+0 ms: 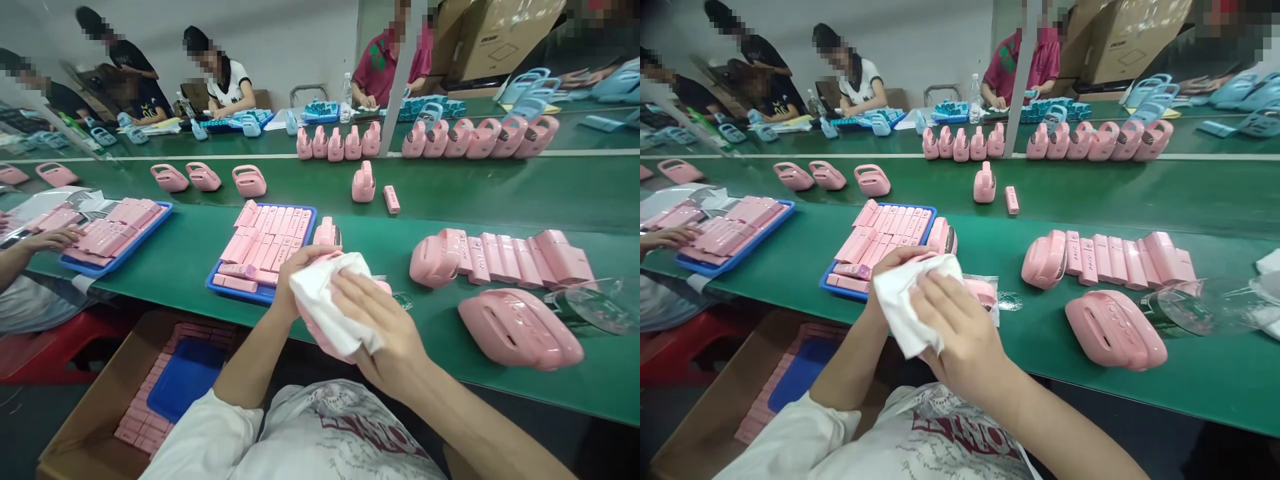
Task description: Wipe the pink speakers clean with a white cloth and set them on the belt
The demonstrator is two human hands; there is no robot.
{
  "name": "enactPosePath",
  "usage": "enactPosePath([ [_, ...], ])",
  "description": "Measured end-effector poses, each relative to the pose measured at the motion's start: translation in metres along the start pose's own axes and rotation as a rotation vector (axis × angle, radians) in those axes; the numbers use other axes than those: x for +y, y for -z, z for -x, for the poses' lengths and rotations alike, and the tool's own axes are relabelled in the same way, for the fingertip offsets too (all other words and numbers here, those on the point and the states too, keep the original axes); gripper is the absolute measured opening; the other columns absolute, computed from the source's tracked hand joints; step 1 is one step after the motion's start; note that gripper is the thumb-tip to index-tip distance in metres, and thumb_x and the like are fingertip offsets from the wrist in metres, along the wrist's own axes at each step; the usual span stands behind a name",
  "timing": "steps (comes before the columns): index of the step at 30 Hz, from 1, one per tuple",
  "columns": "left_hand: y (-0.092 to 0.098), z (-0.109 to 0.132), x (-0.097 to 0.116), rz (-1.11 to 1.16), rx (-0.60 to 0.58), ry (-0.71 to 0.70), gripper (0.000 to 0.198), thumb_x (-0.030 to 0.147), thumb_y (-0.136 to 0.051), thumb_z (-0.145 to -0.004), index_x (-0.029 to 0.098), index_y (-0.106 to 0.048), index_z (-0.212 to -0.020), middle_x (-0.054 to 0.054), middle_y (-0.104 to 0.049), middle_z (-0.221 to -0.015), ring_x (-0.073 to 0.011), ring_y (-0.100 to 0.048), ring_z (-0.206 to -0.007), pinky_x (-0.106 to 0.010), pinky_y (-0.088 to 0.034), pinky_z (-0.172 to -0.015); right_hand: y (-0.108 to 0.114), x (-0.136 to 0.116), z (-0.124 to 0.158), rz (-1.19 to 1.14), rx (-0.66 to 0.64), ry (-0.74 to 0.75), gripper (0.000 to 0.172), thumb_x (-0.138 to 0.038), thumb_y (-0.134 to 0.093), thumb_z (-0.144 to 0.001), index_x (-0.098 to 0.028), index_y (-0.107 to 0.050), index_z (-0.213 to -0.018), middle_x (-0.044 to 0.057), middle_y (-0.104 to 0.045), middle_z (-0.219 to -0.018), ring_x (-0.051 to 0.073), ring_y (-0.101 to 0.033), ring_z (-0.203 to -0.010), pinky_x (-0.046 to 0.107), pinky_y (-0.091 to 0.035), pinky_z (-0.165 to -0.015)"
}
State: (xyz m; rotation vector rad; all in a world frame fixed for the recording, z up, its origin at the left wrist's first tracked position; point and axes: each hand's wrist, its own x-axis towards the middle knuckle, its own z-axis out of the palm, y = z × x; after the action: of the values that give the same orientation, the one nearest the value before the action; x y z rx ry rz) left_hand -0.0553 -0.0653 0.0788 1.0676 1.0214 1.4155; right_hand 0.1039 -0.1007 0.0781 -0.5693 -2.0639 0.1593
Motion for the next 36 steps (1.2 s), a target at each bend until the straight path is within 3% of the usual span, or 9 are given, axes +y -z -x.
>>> enactPosePath([
  [6,-0.009,0.002,0.001,0.047,-0.009,-0.029,0.018,0.017,-0.071,-0.063,0.021,-0.076,-0.08,-0.003,-0.075,-0.089,-0.0212,-0.069,-0.09,-0.034,-0.053,-0.086,0.006,0.013,0.008,-0.1,0.018,-0.109,0.044,-0.022,-0.039,-0.095,-0.022,-0.046,-0.139,0.011,-0.059,-0.132,0.024,-0.052,-0.127,0.045,-0.046,-0.105],
  [11,-0.01,-0.001,-0.003,0.083,-0.058,0.031,0.018,0.017,-0.069,-0.067,0.022,-0.075,-0.083,-0.002,-0.075,-0.086,-0.0203,-0.069,-0.086,-0.032,-0.054,-0.08,0.006,0.011,0.01,-0.119,-0.075,0.061,0.047,-0.027,-0.041,-0.094,-0.019,-0.046,-0.139,0.011,-0.061,-0.129,0.025,-0.051,-0.128,0.045,-0.044,-0.108],
  [15,-0.011,-0.003,-0.005,0.138,-0.018,0.092,0.015,0.017,-0.073,-0.061,0.021,-0.074,-0.075,-0.001,-0.075,-0.082,-0.0191,-0.07,-0.08,-0.033,-0.055,-0.079,0.008,0.017,0.012,-0.118,0.035,-0.154,0.044,-0.022,-0.042,-0.094,-0.023,-0.049,-0.137,0.01,-0.061,-0.129,0.023,-0.055,-0.123,0.042,-0.048,-0.103],
  [20,-0.012,-0.002,-0.006,0.166,-0.069,0.135,0.015,0.021,-0.074,-0.063,0.02,-0.075,-0.077,-0.003,-0.076,-0.081,-0.0204,-0.071,-0.079,-0.031,-0.057,-0.074,0.011,0.011,0.021,-0.173,-0.052,0.001,0.047,-0.029,-0.041,-0.094,-0.023,-0.047,-0.14,0.008,-0.058,-0.134,0.027,-0.051,-0.128,0.048,-0.043,-0.108],
  [22,-0.014,0.001,-0.007,0.234,-0.1,0.138,0.016,0.021,-0.075,-0.064,0.021,-0.075,-0.08,-0.002,-0.076,-0.083,-0.0197,-0.071,-0.078,-0.031,-0.058,-0.074,0.004,0.009,0.031,-0.27,0.093,-0.176,0.043,-0.028,-0.042,-0.094,-0.028,-0.053,-0.135,0.005,-0.06,-0.131,0.027,-0.055,-0.124,0.048,-0.044,-0.106],
  [25,-0.019,0.008,-0.008,0.288,-0.132,0.094,0.015,0.027,-0.074,-0.073,0.023,-0.073,-0.088,-0.002,-0.076,-0.091,-0.0195,-0.072,-0.078,-0.032,-0.059,-0.071,-0.012,0.002,0.046,-0.512,0.406,-0.678,0.041,-0.034,-0.035,-0.097,-0.028,-0.056,-0.132,0.005,-0.066,-0.122,0.027,-0.061,-0.116,0.047,-0.053,-0.095],
  [27,-0.022,0.013,-0.006,0.269,-0.119,0.043,0.016,0.032,-0.071,-0.079,0.024,-0.072,-0.092,-0.002,-0.075,-0.097,-0.0193,-0.072,-0.077,-0.031,-0.059,-0.068,-0.02,-0.007,0.053,-0.733,0.482,-0.871,0.045,-0.042,-0.029,-0.098,-0.029,-0.054,-0.134,0.005,-0.069,-0.118,0.026,-0.065,-0.109,0.042,-0.059,-0.085],
  [31,-0.026,0.014,-0.005,0.233,-0.129,-0.014,0.016,0.035,-0.07,-0.08,0.025,-0.072,-0.093,-0.002,-0.075,-0.093,-0.0182,-0.072,-0.078,-0.029,-0.059,-0.067,-0.017,-0.025,0.058,-1.058,0.413,-0.833,0.054,-0.062,-0.036,-0.091,-0.034,-0.052,-0.134,0.005,-0.063,-0.128,0.028,-0.061,-0.116,0.04,-0.06,-0.081],
  [36,-0.022,0.009,-0.012,0.26,-0.175,-0.014,0.022,0.038,-0.077,-0.072,0.027,-0.074,-0.091,-0.001,-0.075,-0.096,-0.0198,-0.071,-0.083,-0.033,-0.059,-0.078,-0.011,-0.026,0.062,-1.04,0.414,-0.8,0.063,-0.064,-0.055,-0.08,-0.031,-0.052,-0.134,0.009,-0.064,-0.125,0.028,-0.063,-0.112,0.037,-0.06,-0.078],
])
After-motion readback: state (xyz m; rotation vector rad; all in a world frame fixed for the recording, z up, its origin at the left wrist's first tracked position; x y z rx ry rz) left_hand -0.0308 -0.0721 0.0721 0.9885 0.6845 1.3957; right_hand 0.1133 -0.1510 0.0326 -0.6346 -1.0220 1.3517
